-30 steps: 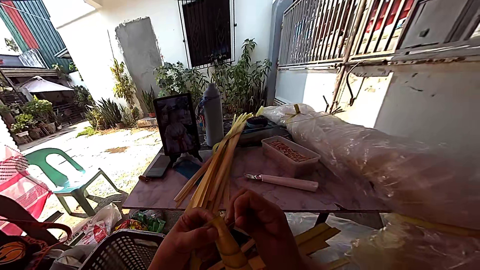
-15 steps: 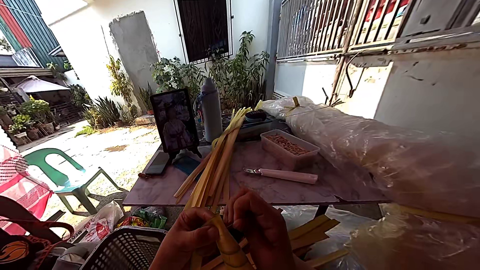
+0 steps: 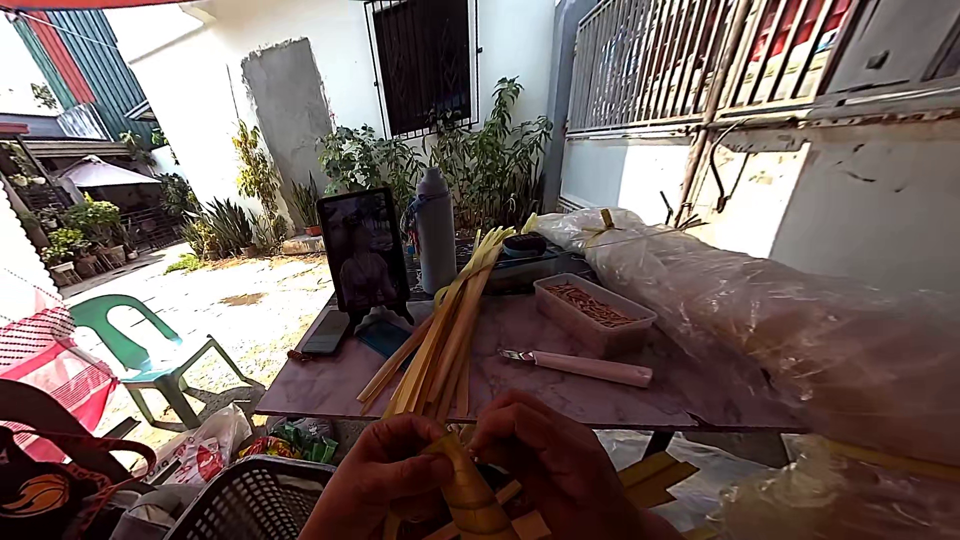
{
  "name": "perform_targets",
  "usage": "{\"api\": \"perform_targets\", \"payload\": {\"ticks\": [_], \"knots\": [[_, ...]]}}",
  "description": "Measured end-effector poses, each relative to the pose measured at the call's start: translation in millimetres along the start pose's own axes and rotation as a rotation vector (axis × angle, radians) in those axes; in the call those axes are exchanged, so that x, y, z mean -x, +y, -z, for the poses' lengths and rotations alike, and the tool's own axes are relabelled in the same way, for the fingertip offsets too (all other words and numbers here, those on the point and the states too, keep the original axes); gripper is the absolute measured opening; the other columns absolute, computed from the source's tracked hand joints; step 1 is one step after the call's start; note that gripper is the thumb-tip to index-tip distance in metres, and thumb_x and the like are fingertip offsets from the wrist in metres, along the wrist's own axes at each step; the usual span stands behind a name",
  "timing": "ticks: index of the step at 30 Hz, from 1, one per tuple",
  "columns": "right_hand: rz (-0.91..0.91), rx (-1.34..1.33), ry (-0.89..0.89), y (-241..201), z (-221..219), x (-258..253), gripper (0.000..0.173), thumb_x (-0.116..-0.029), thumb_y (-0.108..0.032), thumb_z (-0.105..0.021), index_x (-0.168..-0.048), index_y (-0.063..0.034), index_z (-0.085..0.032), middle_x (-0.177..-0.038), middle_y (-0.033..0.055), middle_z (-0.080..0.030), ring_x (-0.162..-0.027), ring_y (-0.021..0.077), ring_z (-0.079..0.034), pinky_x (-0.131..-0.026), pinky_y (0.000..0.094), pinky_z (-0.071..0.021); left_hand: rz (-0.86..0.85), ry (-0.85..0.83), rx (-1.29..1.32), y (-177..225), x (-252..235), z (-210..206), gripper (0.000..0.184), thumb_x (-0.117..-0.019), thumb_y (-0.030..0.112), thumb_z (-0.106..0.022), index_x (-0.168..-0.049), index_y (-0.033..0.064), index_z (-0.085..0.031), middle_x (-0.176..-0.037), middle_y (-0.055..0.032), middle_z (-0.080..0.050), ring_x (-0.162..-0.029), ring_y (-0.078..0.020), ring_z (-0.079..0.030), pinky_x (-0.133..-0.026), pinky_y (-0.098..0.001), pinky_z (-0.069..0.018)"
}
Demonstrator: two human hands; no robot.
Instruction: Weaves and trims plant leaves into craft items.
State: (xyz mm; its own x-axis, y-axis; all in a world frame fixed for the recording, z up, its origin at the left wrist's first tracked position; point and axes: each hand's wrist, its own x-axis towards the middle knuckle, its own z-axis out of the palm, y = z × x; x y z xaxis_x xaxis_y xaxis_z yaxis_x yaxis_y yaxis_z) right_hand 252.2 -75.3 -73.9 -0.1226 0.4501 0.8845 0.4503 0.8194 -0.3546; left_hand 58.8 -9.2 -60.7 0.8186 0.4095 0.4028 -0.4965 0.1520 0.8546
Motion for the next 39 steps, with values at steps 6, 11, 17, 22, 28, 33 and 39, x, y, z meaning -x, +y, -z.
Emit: {"api": "perform_targets", "payload": {"ticks": [6,11,17,22,28,33,39], "knots": [[0.130,0.226,0.002,-1,3,-6,0.017,-0.1086,-0.017,-0.043,-0.099,-0.0093,-0.055,-0.091,0.0034,-0.050,-0.081,0.0013,-0.053,-0.075,0.0056,-0.0441,-0.021,0.002,0.042,-2,1,0,0.012,-0.0959,0.015,-0.069,-0.106,0.0155,-0.076,-0.082,0.0109,-0.072,-0.060,0.0114,-0.055,-0.053,-0.0066,-0.0431],[0.044,0.232,0.114,1,5,-7,0.018,-0.1079,-0.020,-0.044,-0.111,-0.0166,-0.062,-0.091,-0.0014,-0.049,-0.079,-0.0035,-0.051,-0.072,0.0047,-0.0418,-0.046,0.017,0.063,-1,2,-2,0.012,-0.0952,0.014,-0.069,-0.105,0.0156,-0.076,-0.081,0.0107,-0.072,-0.060,0.0104,-0.056,-0.054,-0.0069,-0.0436],[-0.061,0.031,0.160,-3,2,-7,0.015,-0.1068,-0.025,-0.052,-0.111,-0.0175,-0.065,-0.091,-0.0045,-0.059,-0.078,-0.0049,-0.059,-0.072,0.0082,-0.0518,-0.046,-0.022,0.089,-6,0,0,0.011,-0.0962,0.014,-0.068,-0.105,0.0154,-0.075,-0.081,0.0118,-0.071,-0.062,0.0107,-0.056,-0.055,-0.0068,-0.0443],[-0.198,-0.283,0.230,-11,-1,-8,0.008,-0.0995,-0.023,-0.065,-0.104,-0.0162,-0.067,-0.085,-0.0063,-0.075,-0.079,0.0021,-0.073,-0.074,0.0166,-0.0609,-0.035,-0.022,0.099,-8,-1,1,0.012,-0.0962,0.013,-0.068,-0.106,0.0156,-0.076,-0.081,0.0116,-0.071,-0.062,0.0106,-0.057,-0.056,-0.0069,-0.0445],[-0.320,-0.729,0.154,-15,-5,-6,0.014,-0.0947,-0.025,-0.070,-0.101,-0.0147,-0.078,-0.107,-0.0012,-0.076,-0.102,0.0053,-0.071,-0.087,0.0196,-0.0586,-0.048,-0.012,0.087,-6,0,-1,0.013,-0.0958,0.014,-0.068,-0.106,0.0157,-0.076,-0.085,0.0102,-0.073,-0.064,0.0100,-0.059,-0.057,-0.0071,-0.0466],[-0.272,-0.671,0.168,-7,-8,-1,0.013,-0.0958,-0.026,-0.069,-0.098,-0.0167,-0.078,-0.099,-0.0083,-0.071,-0.095,-0.0031,-0.066,-0.082,0.0124,-0.0556,-0.059,-0.024,0.077,-5,1,-2,0.014,-0.0966,0.014,-0.067,-0.107,0.0164,-0.076,-0.085,0.0107,-0.072,-0.065,0.0107,-0.058,-0.058,-0.0067,-0.0458],[-0.281,-0.706,0.143,-7,-5,2,0.012,-0.0956,-0.023,-0.070,-0.098,-0.0157,-0.079,-0.097,-0.0083,-0.071,-0.091,-0.0032,-0.066,-0.080,0.0128,-0.0564,-0.075,-0.025,0.080,-5,2,-2,0.014,-0.0965,0.013,-0.067,-0.108,0.0155,-0.076,-0.086,0.0098,-0.073,-0.066,0.0104,-0.059,-0.059,-0.0071,-0.0464]]}}
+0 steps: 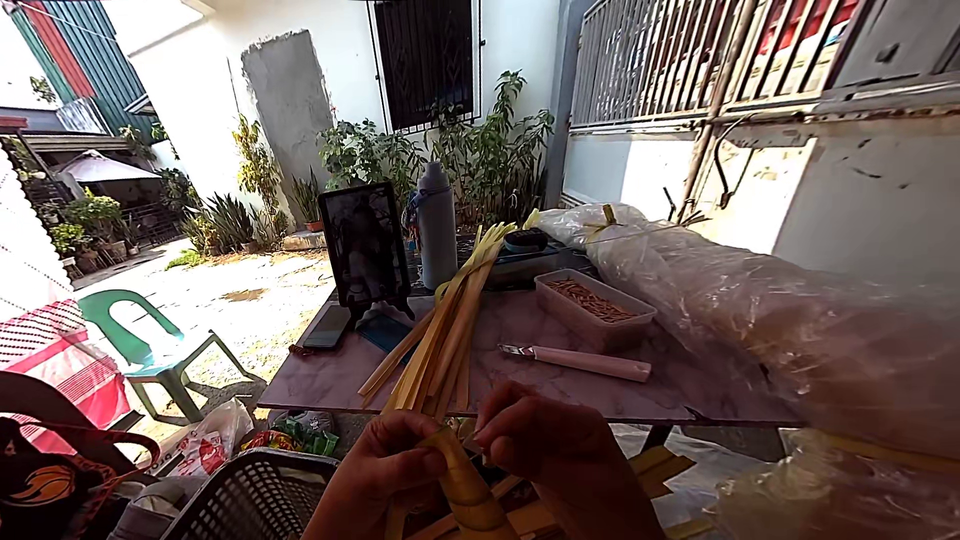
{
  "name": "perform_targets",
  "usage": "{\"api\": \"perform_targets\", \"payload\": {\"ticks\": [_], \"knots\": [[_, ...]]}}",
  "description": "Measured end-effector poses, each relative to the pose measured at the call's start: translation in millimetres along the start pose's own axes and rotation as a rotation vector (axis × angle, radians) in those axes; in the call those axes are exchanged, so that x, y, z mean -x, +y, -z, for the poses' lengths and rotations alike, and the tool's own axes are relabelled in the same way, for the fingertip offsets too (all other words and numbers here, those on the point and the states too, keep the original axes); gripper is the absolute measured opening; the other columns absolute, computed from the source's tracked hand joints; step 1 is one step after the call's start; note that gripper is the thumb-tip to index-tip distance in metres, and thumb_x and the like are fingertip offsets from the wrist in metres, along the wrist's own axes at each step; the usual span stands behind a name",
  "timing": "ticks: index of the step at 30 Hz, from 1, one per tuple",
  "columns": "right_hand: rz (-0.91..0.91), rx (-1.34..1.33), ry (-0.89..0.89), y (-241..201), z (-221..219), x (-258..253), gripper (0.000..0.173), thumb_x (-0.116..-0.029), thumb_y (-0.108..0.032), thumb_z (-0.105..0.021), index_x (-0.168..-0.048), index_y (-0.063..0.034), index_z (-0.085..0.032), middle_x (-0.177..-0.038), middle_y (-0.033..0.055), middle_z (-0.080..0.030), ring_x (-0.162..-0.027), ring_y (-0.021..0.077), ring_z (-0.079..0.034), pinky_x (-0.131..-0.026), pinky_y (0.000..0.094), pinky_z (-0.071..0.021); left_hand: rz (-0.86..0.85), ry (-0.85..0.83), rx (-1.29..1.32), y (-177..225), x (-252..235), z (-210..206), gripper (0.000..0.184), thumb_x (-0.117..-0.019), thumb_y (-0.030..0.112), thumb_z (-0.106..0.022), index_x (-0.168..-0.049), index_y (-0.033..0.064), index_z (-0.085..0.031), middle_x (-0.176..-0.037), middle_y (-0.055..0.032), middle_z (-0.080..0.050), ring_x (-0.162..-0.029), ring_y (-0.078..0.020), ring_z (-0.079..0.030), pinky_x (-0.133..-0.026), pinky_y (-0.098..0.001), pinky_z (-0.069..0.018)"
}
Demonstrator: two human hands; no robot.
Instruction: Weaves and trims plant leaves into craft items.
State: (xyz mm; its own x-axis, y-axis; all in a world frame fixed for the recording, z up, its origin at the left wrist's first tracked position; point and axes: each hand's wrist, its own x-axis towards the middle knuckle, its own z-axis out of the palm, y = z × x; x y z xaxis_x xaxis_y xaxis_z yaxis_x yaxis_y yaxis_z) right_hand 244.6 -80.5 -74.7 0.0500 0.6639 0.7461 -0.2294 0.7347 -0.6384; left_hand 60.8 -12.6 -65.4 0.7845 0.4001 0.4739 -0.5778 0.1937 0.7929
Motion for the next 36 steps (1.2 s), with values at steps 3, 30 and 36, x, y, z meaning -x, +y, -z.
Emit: {"api": "perform_targets", "payload": {"ticks": [3,30,36], "knots": [[-0.021,-0.036,-0.003,0,0,1,0.011,-0.0952,-0.021,-0.070,-0.099,-0.0149,-0.078,-0.097,-0.0076,-0.072,-0.090,-0.0020,-0.067,-0.079,0.0143,-0.0576,-0.004,0.000,-0.002,0,0,0,0.015,-0.0964,0.013,-0.067,-0.108,0.0149,-0.076,-0.086,0.0093,-0.073,-0.066,0.0101,-0.059,-0.059,-0.0072,-0.0464],[0.149,0.254,-0.029,-2,-3,-11,0.010,-0.0989,-0.022,-0.065,-0.096,-0.0123,-0.067,-0.094,-0.0037,-0.066,-0.088,0.0002,-0.068,-0.079,0.0154,-0.0590,-0.038,0.012,0.022,-6,0,-5,0.015,-0.0967,0.013,-0.067,-0.108,0.0181,-0.074,-0.091,0.0074,-0.073,-0.072,0.0067,-0.063,-0.065,-0.0094,-0.0505],[0.199,0.253,-0.013,8,-10,-8,0.015,-0.1014,-0.021,-0.060,-0.094,-0.0081,-0.063,-0.090,-0.0034,-0.066,-0.089,-0.0033,-0.065,-0.080,0.0121,-0.0549,-0.042,-0.016,0.038,-7,1,0,0.017,-0.0969,0.011,-0.066,-0.110,0.0173,-0.074,-0.094,0.0054,-0.075,-0.076,0.0049,-0.066,-0.069,-0.0105,-0.0520]]}}
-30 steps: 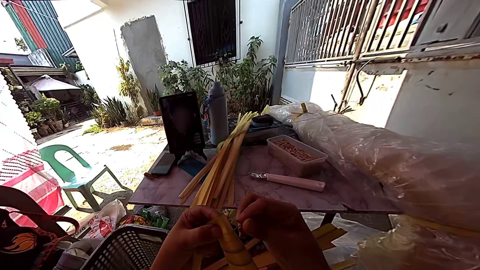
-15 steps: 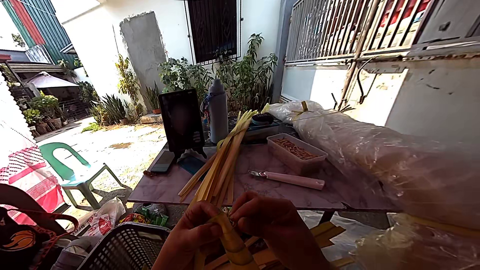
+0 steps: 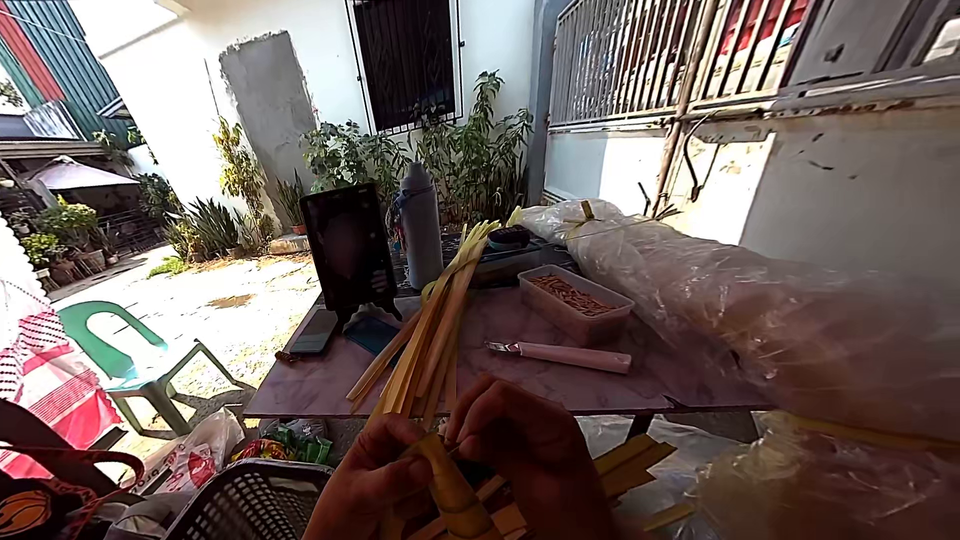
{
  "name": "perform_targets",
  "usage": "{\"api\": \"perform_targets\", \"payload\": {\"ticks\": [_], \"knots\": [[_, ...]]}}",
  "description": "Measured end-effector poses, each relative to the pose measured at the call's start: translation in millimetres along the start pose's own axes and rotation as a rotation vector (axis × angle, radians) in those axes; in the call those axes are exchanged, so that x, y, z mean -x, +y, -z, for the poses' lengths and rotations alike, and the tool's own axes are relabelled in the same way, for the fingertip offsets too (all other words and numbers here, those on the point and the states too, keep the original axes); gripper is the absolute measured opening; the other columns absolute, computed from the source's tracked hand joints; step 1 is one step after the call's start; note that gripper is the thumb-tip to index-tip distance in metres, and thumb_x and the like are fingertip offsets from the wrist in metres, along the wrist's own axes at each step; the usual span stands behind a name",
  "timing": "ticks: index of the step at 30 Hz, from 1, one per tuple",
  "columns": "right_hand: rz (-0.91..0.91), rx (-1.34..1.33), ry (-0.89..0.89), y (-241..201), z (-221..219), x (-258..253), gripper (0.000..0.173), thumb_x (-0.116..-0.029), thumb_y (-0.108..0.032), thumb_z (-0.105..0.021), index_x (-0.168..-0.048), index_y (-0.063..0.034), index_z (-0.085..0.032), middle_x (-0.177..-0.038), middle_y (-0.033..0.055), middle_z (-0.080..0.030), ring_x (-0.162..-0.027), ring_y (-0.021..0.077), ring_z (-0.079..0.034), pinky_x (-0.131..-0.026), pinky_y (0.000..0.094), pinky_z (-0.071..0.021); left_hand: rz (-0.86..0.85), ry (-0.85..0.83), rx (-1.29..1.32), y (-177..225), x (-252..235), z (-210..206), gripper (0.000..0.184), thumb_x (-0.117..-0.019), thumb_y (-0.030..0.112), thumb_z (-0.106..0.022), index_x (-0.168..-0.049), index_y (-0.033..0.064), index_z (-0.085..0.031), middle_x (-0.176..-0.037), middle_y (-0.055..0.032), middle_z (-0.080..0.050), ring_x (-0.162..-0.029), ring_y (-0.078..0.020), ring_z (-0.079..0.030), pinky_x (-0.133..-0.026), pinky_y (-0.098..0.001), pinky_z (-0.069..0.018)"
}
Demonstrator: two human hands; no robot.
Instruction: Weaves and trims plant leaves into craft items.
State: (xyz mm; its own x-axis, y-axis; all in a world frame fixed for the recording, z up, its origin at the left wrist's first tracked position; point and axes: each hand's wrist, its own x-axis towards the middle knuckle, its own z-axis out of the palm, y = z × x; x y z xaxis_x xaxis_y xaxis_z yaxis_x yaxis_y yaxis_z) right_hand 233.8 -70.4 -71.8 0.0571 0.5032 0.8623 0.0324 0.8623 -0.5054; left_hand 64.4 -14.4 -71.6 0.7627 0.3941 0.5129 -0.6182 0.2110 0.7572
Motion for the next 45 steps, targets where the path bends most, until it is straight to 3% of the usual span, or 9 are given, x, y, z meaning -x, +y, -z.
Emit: {"api": "perform_targets", "payload": {"ticks": [12,20,24,29,34,38,41,45], "knots": [[0.053,0.082,0.067,3,-12,6,0.016,-0.1013,-0.016,-0.060,-0.091,-0.0040,-0.059,-0.087,0.0010,-0.064,-0.085,-0.0027,-0.064,-0.077,0.0106,-0.0538,0.018,-0.030,0.011,-2,0,4,0.017,-0.0971,0.011,-0.066,-0.110,0.0163,-0.077,-0.093,0.0059,-0.076,-0.073,0.0069,-0.064,-0.065,-0.0086,-0.0498],[0.129,0.144,0.143,12,-19,8,0.015,-0.0993,-0.014,-0.062,-0.089,-0.0040,-0.058,-0.085,0.0024,-0.063,-0.084,-0.0018,-0.063,-0.075,0.0085,-0.0511,0.001,0.059,-0.077,-3,2,3,0.017,-0.0962,0.010,-0.067,-0.110,0.0139,-0.078,-0.090,0.0044,-0.076,-0.068,0.0066,-0.064,-0.061,-0.0094,-0.0506],[0.052,0.108,0.072,14,-9,6,0.011,-0.0950,-0.010,-0.065,-0.087,-0.0026,-0.062,-0.085,0.0016,-0.066,-0.083,-0.0033,-0.064,-0.075,0.0092,-0.0530,0.019,0.132,-0.124,-1,3,3,0.016,-0.0954,0.011,-0.068,-0.109,0.0156,-0.077,-0.090,0.0049,-0.076,-0.068,0.0062,-0.065,-0.062,-0.0103,-0.0524],[-0.060,0.036,-0.112,8,17,3,0.014,-0.0989,-0.021,-0.065,-0.098,-0.0064,-0.067,-0.094,-0.0037,-0.072,-0.089,-0.0032,-0.068,-0.080,0.0136,-0.0578,0.071,0.158,-0.135,2,4,-2,0.014,-0.0936,0.012,-0.071,-0.106,0.0161,-0.077,-0.088,0.0064,-0.075,-0.067,0.0063,-0.064,-0.062,-0.0108,-0.0523],[0.069,0.355,-0.145,2,21,-1,0.022,-0.1023,-0.025,-0.060,-0.092,-0.0052,-0.061,-0.093,0.0038,-0.066,-0.092,-0.0008,-0.066,-0.080,0.0091,-0.0536,0.088,0.166,-0.147,5,6,-5,0.014,-0.0935,0.012,-0.071,-0.106,0.0161,-0.076,-0.086,0.0071,-0.074,-0.066,0.0068,-0.063,-0.061,-0.0105,-0.0514],[0.184,0.529,-0.099,-1,5,1,0.021,-0.1052,-0.020,-0.052,-0.091,-0.0048,-0.054,-0.088,0.0072,-0.058,-0.084,0.0042,-0.059,-0.076,0.0079,-0.0475,0.092,0.177,-0.169,8,7,-7,0.013,-0.0933,0.012,-0.071,-0.105,0.0160,-0.077,-0.087,0.0066,-0.075,-0.065,0.0071,-0.062,-0.059,-0.0102,-0.0504],[0.160,0.441,-0.060,1,-3,4,0.019,-0.1038,-0.016,-0.053,-0.090,-0.0028,-0.053,-0.083,0.0079,-0.057,-0.080,0.0045,-0.059,-0.073,0.0083,-0.0472,0.092,0.177,-0.206,9,8,-7,0.011,-0.0932,0.013,-0.072,-0.103,0.0162,-0.075,-0.085,0.0074,-0.074,-0.063,0.0076,-0.061,-0.057,-0.0097,-0.0496],[0.030,0.175,-0.004,17,-6,9,0.019,-0.1017,-0.019,-0.058,-0.090,-0.0042,-0.056,-0.082,0.0005,-0.059,-0.080,-0.0053,-0.059,-0.072,0.0068,-0.0483,0.087,0.197,-0.214,7,8,-8,0.008,-0.0941,0.014,-0.071,-0.101,0.0177,-0.072,-0.084,0.0091,-0.072,-0.063,0.0078,-0.061,-0.058,-0.0096,-0.0497]]}}
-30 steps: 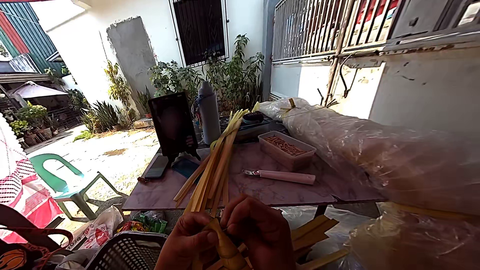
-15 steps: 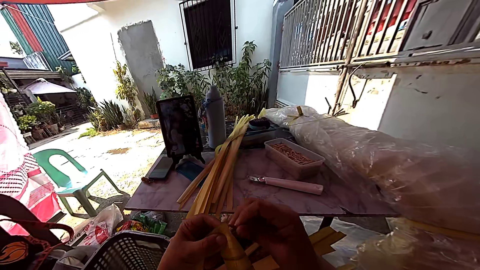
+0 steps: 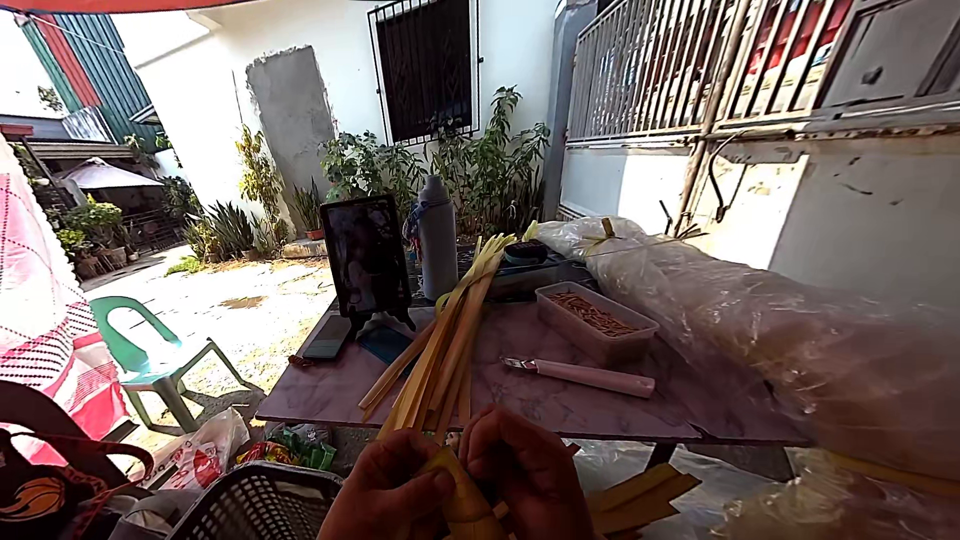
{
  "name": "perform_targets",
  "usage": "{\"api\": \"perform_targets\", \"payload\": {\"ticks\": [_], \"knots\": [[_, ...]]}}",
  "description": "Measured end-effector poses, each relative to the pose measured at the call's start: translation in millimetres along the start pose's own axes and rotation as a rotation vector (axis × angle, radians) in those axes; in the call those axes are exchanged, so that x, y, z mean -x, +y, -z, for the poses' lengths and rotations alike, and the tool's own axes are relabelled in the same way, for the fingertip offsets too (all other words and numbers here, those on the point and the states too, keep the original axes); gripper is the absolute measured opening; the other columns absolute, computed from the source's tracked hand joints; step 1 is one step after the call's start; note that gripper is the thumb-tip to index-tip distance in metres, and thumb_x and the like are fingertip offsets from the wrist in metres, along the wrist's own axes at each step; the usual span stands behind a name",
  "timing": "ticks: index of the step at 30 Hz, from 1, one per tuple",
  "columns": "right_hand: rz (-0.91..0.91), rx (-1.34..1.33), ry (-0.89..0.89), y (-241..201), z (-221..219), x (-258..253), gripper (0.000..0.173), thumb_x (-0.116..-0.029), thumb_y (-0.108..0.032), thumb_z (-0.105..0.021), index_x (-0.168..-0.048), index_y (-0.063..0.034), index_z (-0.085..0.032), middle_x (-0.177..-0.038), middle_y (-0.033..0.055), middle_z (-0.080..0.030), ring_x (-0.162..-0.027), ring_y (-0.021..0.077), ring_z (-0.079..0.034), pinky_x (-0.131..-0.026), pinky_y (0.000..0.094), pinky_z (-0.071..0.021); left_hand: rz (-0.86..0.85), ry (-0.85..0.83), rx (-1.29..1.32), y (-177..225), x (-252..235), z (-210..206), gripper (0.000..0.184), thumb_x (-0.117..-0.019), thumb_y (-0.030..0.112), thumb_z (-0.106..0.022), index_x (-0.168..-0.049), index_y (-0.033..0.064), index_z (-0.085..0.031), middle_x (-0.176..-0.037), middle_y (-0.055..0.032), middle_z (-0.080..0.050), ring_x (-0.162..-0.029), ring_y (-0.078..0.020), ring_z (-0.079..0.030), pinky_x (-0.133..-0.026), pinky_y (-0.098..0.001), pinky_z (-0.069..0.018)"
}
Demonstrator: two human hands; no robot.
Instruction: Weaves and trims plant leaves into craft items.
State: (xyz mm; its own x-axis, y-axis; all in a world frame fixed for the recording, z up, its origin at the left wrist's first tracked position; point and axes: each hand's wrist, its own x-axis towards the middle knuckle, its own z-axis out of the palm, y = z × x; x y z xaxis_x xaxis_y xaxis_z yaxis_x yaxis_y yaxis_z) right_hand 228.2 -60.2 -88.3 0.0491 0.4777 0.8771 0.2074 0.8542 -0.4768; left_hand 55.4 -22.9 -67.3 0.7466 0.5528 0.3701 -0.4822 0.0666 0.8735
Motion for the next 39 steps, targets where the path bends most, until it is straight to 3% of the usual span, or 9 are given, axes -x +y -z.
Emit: {"api": "perform_targets", "payload": {"ticks": [8,17,23,27,31,34,39], "knots": [[0.038,-0.075,0.006,0,-4,-1,0.018,-0.1032,-0.019,-0.056,-0.092,-0.0048,-0.056,-0.084,0.0004,-0.059,-0.081,-0.0049,-0.059,-0.074,0.0076,-0.0492,0.007,-0.123,0.073,-2,-6,8,0.010,-0.0940,0.015,-0.071,-0.102,0.0194,-0.072,-0.084,0.0092,-0.073,-0.065,0.0077,-0.063,-0.059,-0.0093,-0.0507],[0.027,-0.093,0.023,10,-6,3,0.017,-0.1031,-0.018,-0.055,-0.091,-0.0061,-0.057,-0.081,-0.0015,-0.058,-0.079,-0.0053,-0.059,-0.072,0.0076,-0.0490,0.168,-0.038,0.125,0,-12,9,0.011,-0.0878,0.012,-0.078,-0.086,0.0186,-0.070,-0.074,0.0070,-0.070,-0.057,0.0039,-0.062,-0.053,-0.0121,-0.0514],[-0.093,-0.064,-0.192,4,22,-9,0.012,-0.1020,-0.017,-0.059,-0.096,-0.0068,-0.060,-0.087,-0.0035,-0.063,-0.083,-0.0052,-0.062,-0.078,0.0108,-0.0538,0.128,0.075,0.110,3,-10,2,0.007,-0.0885,0.013,-0.078,-0.092,0.0171,-0.073,-0.079,0.0046,-0.073,-0.059,0.0049,-0.061,-0.054,-0.0109,-0.0500],[0.068,0.312,-0.274,-12,32,-26,0.013,-0.0999,-0.020,-0.059,-0.091,-0.0099,-0.059,-0.090,-0.0024,-0.057,-0.085,-0.0035,-0.059,-0.075,0.0067,-0.0507,0.133,0.091,0.100,7,-8,1,0.008,-0.0882,0.014,-0.078,-0.095,0.0163,-0.074,-0.081,0.0033,-0.073,-0.059,0.0055,-0.061,-0.055,-0.0101,-0.0495],[0.241,0.632,-0.338,-30,27,-37,0.012,-0.0905,-0.008,-0.057,-0.088,-0.0139,-0.066,-0.085,0.0001,-0.050,-0.076,0.0027,-0.052,-0.066,0.0079,-0.0440,0.124,0.090,0.083,11,-5,0,0.009,-0.0876,0.015,-0.079,-0.095,0.0171,-0.074,-0.082,0.0038,-0.074,-0.060,0.0059,-0.061,-0.054,-0.0098,-0.0492],[0.240,0.617,-0.362,-31,24,-35,0.017,-0.0866,-0.001,-0.056,-0.089,-0.0137,-0.066,-0.082,0.0011,-0.050,-0.076,0.0059,-0.053,-0.065,0.0111,-0.0454,0.107,0.056,0.078,10,-3,2,0.009,-0.0888,0.014,-0.077,-0.097,0.0159,-0.075,-0.084,0.0049,-0.074,-0.062,0.0066,-0.061,-0.055,-0.0095,-0.0491],[0.244,0.442,-0.217,-17,15,-18,0.009,-0.0922,-0.002,-0.051,-0.086,-0.0079,-0.054,-0.081,0.0039,-0.049,-0.074,0.0061,-0.051,-0.067,0.0092,-0.0433,0.087,-0.011,0.057,4,-3,3,0.008,-0.0898,0.013,-0.076,-0.097,0.0150,-0.075,-0.082,0.0072,-0.073,-0.061,0.0066,-0.061,-0.056,-0.0102,-0.0503]]}}
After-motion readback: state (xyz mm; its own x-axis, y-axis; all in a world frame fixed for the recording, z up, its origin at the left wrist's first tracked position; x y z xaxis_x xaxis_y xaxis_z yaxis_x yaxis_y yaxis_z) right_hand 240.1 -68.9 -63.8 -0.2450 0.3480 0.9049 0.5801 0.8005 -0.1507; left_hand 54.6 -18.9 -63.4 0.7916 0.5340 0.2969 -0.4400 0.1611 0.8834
